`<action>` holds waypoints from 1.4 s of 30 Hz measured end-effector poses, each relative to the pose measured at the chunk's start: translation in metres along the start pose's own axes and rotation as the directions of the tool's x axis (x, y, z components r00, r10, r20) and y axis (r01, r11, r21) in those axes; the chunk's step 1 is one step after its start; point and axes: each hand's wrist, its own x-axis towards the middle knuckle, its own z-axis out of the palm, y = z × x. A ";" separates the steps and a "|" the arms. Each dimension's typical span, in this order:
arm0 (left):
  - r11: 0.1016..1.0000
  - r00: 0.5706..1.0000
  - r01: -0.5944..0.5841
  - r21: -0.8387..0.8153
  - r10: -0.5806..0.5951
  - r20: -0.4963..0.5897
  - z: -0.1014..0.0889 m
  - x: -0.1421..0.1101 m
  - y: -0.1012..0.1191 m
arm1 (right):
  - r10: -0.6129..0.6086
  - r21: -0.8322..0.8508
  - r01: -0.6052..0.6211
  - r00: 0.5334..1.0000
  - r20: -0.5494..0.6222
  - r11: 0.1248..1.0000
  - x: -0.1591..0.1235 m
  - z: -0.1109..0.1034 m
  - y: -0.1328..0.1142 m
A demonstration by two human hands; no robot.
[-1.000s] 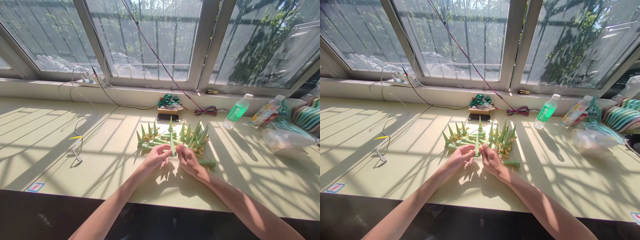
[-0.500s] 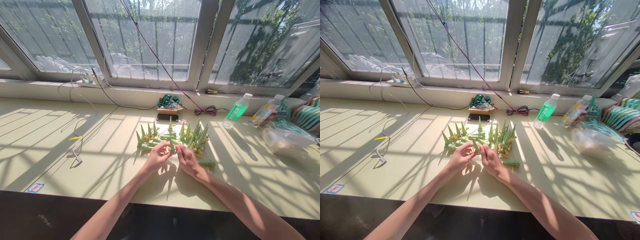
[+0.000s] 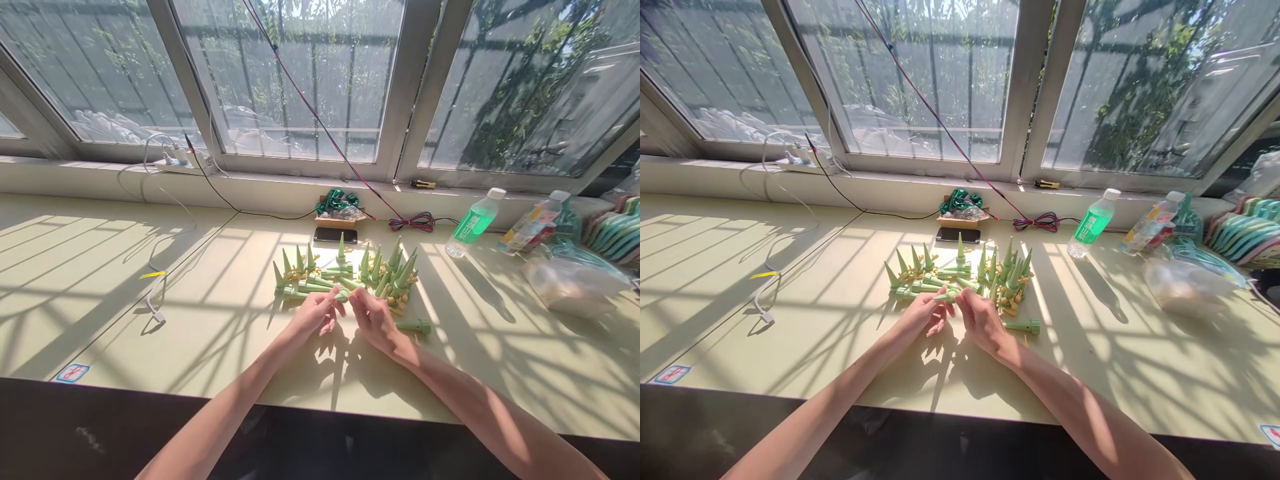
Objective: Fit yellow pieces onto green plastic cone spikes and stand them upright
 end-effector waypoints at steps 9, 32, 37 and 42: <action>0.997 0.997 -0.065 -0.040 0.066 0.029 0.001 -0.008 0.010 | 0.030 0.055 -0.031 0.999 0.020 0.998 -0.001 -0.001 0.001; 0.851 0.899 -0.388 0.353 0.433 -0.058 0.004 -0.006 0.001 | 0.102 0.031 -0.102 0.995 -0.014 0.994 -0.002 0.000 -0.002; 0.919 0.928 -0.290 0.267 0.338 -0.158 0.007 -0.003 0.000 | 0.074 0.014 -0.074 0.996 -0.054 0.997 -0.001 0.000 -0.003; 0.989 0.975 -0.146 0.038 0.150 -0.163 0.004 0.000 0.000 | 0.038 0.022 -0.037 0.997 -0.070 0.999 0.000 -0.002 -0.006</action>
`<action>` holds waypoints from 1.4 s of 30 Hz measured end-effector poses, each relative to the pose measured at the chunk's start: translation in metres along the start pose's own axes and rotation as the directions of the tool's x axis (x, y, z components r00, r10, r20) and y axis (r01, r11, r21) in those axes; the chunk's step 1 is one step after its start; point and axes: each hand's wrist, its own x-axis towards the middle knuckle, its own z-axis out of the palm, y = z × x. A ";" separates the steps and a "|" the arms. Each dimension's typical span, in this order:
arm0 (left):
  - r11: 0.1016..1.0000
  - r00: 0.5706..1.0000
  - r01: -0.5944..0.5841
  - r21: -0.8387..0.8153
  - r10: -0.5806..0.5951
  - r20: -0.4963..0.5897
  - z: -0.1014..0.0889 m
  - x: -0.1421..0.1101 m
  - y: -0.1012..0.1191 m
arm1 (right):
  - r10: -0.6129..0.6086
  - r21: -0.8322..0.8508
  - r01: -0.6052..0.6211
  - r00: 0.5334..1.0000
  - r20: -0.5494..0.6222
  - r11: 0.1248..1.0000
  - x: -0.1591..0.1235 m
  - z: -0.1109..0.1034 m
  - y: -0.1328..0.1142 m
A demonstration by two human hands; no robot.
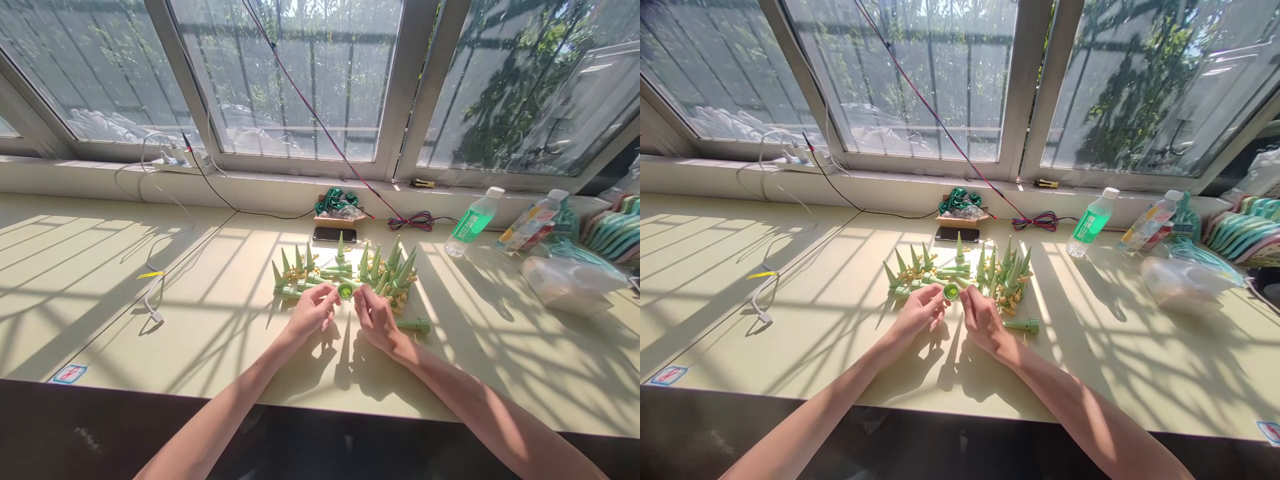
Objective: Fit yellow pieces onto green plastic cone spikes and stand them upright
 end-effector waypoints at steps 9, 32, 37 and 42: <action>0.970 0.971 0.144 -0.194 -0.101 0.218 -0.003 0.000 0.000 | -0.043 0.076 0.034 0.991 0.128 0.997 0.002 0.000 0.001; 0.997 0.984 0.050 -0.051 -0.041 0.175 -0.004 -0.007 0.008 | -0.015 0.019 0.013 0.993 0.117 1.000 0.002 -0.003 0.009; 0.996 0.984 -0.085 0.030 0.079 0.158 -0.002 -0.005 0.004 | -0.028 -0.012 0.030 0.992 0.120 0.999 0.002 -0.004 0.006; 0.962 0.957 -0.254 0.097 0.236 0.167 -0.003 -0.003 -0.003 | -0.008 -0.044 0.014 0.991 0.132 0.999 0.001 -0.003 0.004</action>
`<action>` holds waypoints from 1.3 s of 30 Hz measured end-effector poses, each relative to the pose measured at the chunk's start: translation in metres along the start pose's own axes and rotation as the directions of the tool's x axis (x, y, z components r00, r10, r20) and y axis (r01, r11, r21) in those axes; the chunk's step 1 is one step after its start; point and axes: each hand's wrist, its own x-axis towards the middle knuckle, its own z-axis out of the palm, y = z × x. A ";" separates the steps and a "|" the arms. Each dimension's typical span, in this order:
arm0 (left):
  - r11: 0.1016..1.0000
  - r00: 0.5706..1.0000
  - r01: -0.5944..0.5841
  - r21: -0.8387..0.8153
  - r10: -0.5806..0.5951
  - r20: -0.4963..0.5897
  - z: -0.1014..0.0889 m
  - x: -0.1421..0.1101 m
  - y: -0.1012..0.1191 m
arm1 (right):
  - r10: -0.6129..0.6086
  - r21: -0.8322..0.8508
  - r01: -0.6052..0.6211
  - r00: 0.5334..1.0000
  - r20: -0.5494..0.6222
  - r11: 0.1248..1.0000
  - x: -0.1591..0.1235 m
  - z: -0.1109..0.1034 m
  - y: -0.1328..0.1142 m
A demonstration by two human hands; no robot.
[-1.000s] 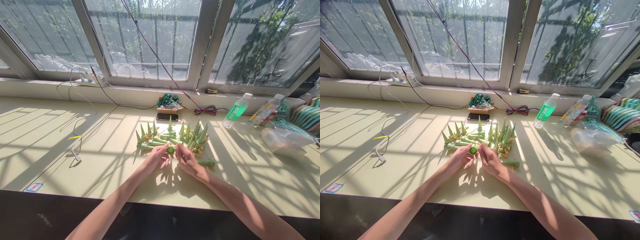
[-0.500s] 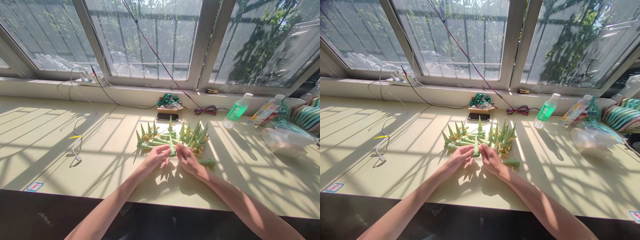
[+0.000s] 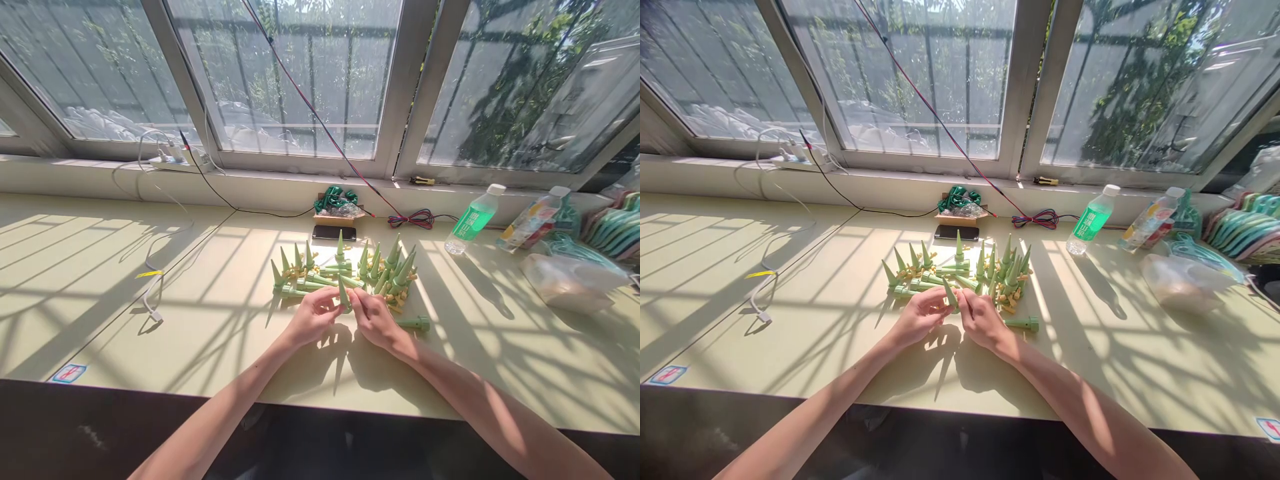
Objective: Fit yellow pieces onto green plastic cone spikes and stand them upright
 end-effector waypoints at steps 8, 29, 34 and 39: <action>0.994 0.995 -0.036 0.099 0.045 -0.092 0.005 0.001 -0.002 | 0.076 -0.059 -0.079 0.996 -0.046 0.995 -0.001 0.005 0.005; 0.911 0.947 0.321 -0.258 -0.308 0.090 -0.001 0.002 0.010 | -0.018 0.064 0.017 1.000 0.008 0.998 -0.002 0.001 0.003; 0.944 0.959 0.282 -0.169 -0.273 0.074 0.000 0.001 0.011 | 0.059 0.056 -0.058 0.998 -0.015 0.997 -0.002 0.000 -0.002; 0.983 0.982 0.182 -0.036 -0.183 -0.036 0.002 0.000 0.010 | 0.085 0.047 -0.084 0.996 -0.022 0.995 -0.003 0.000 -0.001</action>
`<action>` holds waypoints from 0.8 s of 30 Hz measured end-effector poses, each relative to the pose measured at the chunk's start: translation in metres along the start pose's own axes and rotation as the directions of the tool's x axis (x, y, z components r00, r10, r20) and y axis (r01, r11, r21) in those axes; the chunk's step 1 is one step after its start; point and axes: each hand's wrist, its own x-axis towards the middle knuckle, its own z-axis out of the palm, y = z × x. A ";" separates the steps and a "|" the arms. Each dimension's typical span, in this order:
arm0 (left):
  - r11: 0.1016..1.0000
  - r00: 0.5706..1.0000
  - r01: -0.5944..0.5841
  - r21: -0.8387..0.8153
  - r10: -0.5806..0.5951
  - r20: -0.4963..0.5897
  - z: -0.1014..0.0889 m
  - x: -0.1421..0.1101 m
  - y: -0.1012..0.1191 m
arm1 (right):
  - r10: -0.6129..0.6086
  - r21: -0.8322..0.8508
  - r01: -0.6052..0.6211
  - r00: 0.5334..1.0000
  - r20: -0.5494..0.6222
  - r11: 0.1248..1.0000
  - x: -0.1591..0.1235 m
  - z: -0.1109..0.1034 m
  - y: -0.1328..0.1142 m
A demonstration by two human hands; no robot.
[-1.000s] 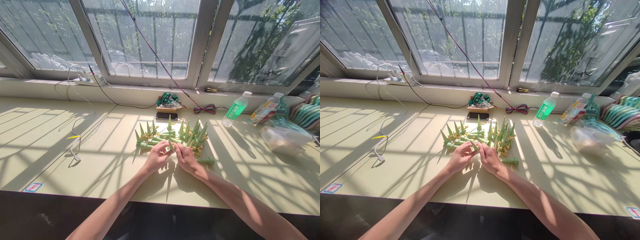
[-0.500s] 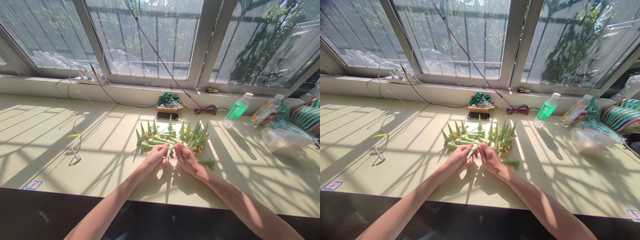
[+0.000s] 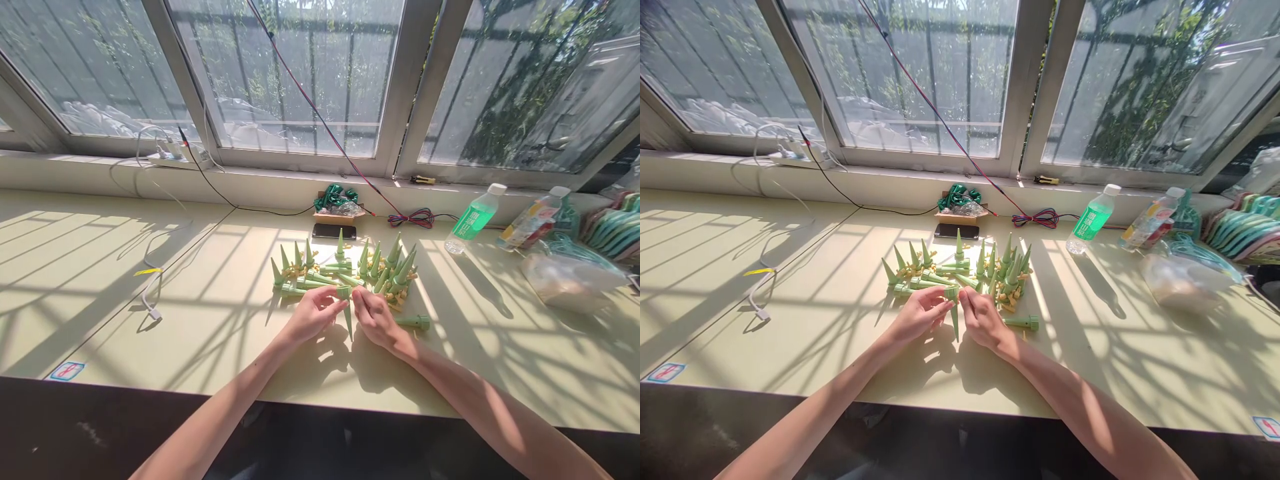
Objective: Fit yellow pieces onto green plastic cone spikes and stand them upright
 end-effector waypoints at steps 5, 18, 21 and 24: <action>0.993 0.993 -0.100 0.065 0.104 -0.050 0.001 0.000 -0.003 | 0.022 0.021 -0.022 1.000 0.000 1.000 0.000 0.000 0.001; 0.971 0.975 -0.152 0.182 0.177 -0.131 0.005 0.001 -0.004 | -0.001 0.032 0.003 0.996 -0.087 0.999 0.001 0.004 0.001; 0.996 0.997 -0.004 0.085 0.011 -0.079 0.004 0.004 -0.005 | -0.047 0.024 0.050 0.993 -0.110 0.998 0.002 0.004 0.000; 0.984 0.988 0.151 -0.090 -0.148 0.039 0.001 0.005 -0.005 | -0.081 0.006 0.081 0.993 -0.084 0.997 0.002 0.003 0.000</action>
